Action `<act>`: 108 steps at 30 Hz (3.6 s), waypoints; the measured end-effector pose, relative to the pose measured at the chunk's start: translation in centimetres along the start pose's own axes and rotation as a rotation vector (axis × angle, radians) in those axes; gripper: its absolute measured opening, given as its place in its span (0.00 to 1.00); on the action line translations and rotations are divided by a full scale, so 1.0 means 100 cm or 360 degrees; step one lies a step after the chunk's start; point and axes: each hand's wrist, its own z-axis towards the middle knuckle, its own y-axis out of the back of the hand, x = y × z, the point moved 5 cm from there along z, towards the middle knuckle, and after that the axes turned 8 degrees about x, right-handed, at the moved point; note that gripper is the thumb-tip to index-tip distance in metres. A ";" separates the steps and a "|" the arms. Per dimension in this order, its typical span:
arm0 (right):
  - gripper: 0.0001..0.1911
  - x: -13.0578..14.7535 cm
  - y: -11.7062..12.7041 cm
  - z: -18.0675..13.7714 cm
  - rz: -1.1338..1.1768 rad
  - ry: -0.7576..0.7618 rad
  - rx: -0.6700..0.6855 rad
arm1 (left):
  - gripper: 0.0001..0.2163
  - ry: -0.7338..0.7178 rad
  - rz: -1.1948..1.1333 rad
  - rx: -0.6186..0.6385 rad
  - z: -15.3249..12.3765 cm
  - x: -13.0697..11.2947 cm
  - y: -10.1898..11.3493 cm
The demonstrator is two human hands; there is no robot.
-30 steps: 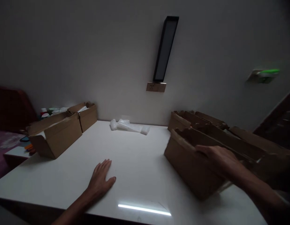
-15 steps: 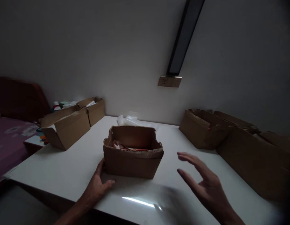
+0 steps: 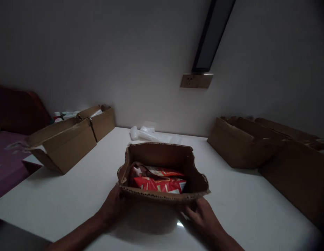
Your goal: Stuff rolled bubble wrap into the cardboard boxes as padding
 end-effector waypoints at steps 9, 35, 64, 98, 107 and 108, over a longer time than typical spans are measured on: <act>0.21 -0.003 -0.007 0.016 0.0019 -0.0005 -0.0012 | 0.26 0.0180 0.0003 -0.0201 0.026 0.029 0.003; 0.10 -0.069 0.059 0.149 -0.0859 -0.0104 -0.0601 | 0.17 0.0121 0.0393 -0.0421 0.085 0.015 0.015; 0.22 0.021 0.037 -0.058 -0.0324 -0.0071 -0.0221 | 0.19 -0.0321 0.0613 0.0170 -0.010 -0.032 -0.061; 0.16 -0.003 0.017 -0.043 -0.1055 -0.0070 -0.0080 | 0.13 -0.0545 0.0699 0.0013 0.007 -0.087 -0.031; 0.18 -0.008 0.086 0.023 -0.1386 -0.0002 -0.0174 | 0.13 -0.0649 0.0887 0.0885 0.001 -0.097 -0.112; 0.19 -0.011 0.094 0.034 -0.1379 -0.0029 -0.0225 | 0.11 -0.0688 0.0904 0.0896 -0.006 -0.097 -0.116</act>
